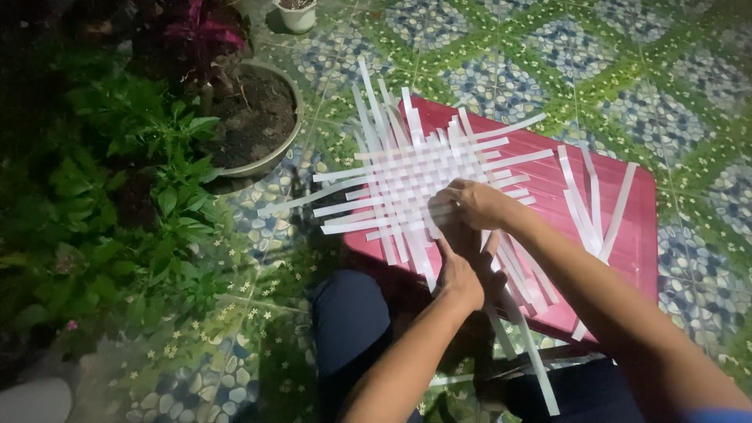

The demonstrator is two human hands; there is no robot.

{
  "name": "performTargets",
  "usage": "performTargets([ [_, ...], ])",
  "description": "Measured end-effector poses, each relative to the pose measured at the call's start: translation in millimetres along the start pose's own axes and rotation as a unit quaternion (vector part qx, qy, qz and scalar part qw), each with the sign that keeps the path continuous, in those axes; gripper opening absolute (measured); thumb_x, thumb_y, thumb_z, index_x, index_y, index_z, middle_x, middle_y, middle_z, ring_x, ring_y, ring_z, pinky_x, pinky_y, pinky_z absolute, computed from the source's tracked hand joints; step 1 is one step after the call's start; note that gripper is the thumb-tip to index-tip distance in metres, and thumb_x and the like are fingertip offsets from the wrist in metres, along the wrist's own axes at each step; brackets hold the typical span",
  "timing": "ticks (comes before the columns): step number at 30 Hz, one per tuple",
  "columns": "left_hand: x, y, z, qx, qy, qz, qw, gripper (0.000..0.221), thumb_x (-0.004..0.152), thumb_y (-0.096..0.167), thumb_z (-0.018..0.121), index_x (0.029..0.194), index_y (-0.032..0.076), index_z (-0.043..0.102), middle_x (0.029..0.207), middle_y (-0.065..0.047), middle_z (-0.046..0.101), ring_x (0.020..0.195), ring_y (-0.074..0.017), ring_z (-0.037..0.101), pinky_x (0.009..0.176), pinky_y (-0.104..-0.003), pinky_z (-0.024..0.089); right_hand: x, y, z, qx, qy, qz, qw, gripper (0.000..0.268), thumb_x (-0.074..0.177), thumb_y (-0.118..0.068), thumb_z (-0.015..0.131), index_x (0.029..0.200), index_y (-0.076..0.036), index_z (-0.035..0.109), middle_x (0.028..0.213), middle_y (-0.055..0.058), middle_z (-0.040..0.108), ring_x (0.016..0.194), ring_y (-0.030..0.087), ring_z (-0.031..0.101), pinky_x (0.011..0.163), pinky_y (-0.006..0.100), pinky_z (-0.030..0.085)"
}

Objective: The person weaves white plastic strips together on a red stool by aligning them with both hands, then placing and pulling one strip over others to create a woven grid pattern.

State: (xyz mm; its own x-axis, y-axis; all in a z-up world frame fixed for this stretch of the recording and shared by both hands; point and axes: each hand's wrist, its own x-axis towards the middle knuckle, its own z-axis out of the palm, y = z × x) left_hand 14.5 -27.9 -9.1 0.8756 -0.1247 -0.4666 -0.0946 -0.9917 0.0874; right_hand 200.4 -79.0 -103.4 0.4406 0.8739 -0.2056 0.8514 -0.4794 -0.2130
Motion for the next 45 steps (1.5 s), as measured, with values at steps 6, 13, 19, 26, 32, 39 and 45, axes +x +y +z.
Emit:
performTargets([
  [6,62.0,5.1,48.6,-0.124,0.096,0.007,0.988,0.063,0.088,0.048,0.02,0.141,0.017,0.009,0.148,-0.015,0.007,0.136,-0.0321,0.005,0.1,-0.066,0.008,6.9,-2.7,-4.6,-0.041,-0.045,0.019,0.998,0.069,0.057,0.009,0.063,0.119,-0.015,0.046,0.114,0.015,0.049,0.101,0.033,0.058,0.088,0.037,0.05],
  [13,63.3,4.5,52.4,-0.093,0.124,-0.001,0.988,0.062,0.088,0.05,0.021,0.14,0.018,0.017,0.148,-0.012,0.004,0.136,-0.0316,0.004,0.098,-0.064,0.016,3.1,-26.3,-32.2,0.01,-0.074,0.07,0.995,0.061,0.062,0.01,0.055,0.117,-0.016,0.05,0.112,0.017,0.052,0.1,0.036,0.058,0.087,0.04,0.05],
  [19,58.5,5.4,52.9,-0.124,0.151,0.01,0.981,0.062,0.086,0.049,0.023,0.14,0.018,0.02,0.148,-0.012,0.007,0.135,-0.0323,0.011,0.097,-0.065,0.016,6.9,-22.6,-28.7,0.024,-0.095,0.089,0.991,0.065,0.064,0.009,0.056,0.12,-0.021,0.047,0.116,0.016,0.051,0.105,0.036,0.056,0.09,0.041,0.048],
  [26,24.5,3.0,25.7,0.001,0.076,-0.016,0.997,0.057,0.089,0.039,0.026,0.14,0.015,0.016,0.145,-0.014,0.017,0.134,-0.0302,0.013,0.097,-0.069,-0.003,-13.6,-52.3,-48.9,0.063,-0.133,0.121,0.982,0.066,0.068,0.012,0.051,0.126,-0.02,0.044,0.113,0.017,0.054,0.108,0.035,0.053,0.091,0.041,0.047],
  [32,59.7,6.2,54.8,-0.132,0.122,0.002,0.984,0.06,0.089,0.046,0.02,0.141,0.017,0.015,0.148,-0.014,0.008,0.135,-0.0332,0.011,0.1,-0.065,0.008,-7.9,-46.2,-52.9,0.049,-0.133,0.114,0.983,0.066,0.067,0.011,0.054,0.124,-0.021,0.045,0.11,0.016,0.056,0.106,0.034,0.055,0.09,0.041,0.048],
  [39,62.0,6.9,56.4,-0.12,0.12,-0.005,0.985,0.061,0.087,0.048,0.018,0.141,0.02,0.015,0.148,-0.012,0.008,0.135,-0.0313,0.012,0.099,-0.065,0.009,-0.4,-22.4,-30.6,0.006,-0.104,0.069,0.992,0.053,0.069,0.002,0.058,0.117,-0.018,0.05,0.103,0.014,0.06,0.106,0.031,0.056,0.09,0.037,0.048],
  [45,25.5,3.8,24.8,0.024,0.058,-0.01,0.998,0.055,0.089,0.034,0.024,0.14,0.014,0.02,0.144,-0.015,0.02,0.134,-0.0317,0.014,0.095,-0.072,-0.003,3.9,7.2,1.6,-0.159,-0.047,-0.085,0.982,0.03,0.067,-0.004,0.057,0.096,-0.003,0.062,0.096,0.011,0.063,0.109,0.026,0.051,0.087,0.032,0.05],
])
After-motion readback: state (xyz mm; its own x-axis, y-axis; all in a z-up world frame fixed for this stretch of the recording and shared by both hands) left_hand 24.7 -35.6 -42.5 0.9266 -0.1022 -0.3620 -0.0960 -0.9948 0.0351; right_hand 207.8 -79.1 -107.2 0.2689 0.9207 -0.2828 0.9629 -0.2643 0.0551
